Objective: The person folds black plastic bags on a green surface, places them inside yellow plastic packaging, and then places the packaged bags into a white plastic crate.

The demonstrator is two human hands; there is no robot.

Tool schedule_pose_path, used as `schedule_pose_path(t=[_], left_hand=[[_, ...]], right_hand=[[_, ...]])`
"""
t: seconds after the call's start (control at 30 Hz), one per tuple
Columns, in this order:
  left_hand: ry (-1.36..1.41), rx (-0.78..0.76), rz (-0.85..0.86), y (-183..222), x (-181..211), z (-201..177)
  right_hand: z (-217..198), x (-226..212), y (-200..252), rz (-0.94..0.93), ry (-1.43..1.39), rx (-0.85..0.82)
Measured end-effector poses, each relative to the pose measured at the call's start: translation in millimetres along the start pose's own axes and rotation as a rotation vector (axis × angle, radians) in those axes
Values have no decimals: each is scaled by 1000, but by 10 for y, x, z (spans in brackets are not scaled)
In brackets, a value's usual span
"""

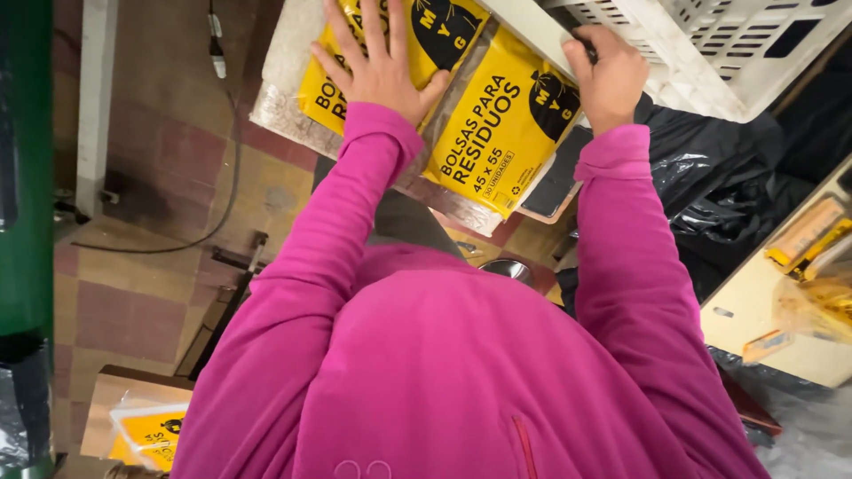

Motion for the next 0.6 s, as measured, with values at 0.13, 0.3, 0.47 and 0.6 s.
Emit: schedule_pose_path(t=[0.13, 0.3, 0.47, 0.6], left_hand=[[-1, 37, -7, 29, -52, 4], [1, 0, -37, 52, -121, 47], [-6, -14, -55, 81, -163, 25], [-26, -8, -61, 82, -185, 86]], right_hand=[[4, 0, -4, 1, 3, -1], [3, -12, -11, 12, -15, 0], [10, 10, -5, 0, -10, 11], [2, 25, 15, -10, -12, 21]])
Point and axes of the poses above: each hand's wrist, its own y-axis away from the middle knuckle, its own z-axis out of the palm, x = y × z, the point moved 6 cm from there along -y, towards the middle knuckle, and after that the axes turned 11 degrees about -y, right-handed, at the moved point
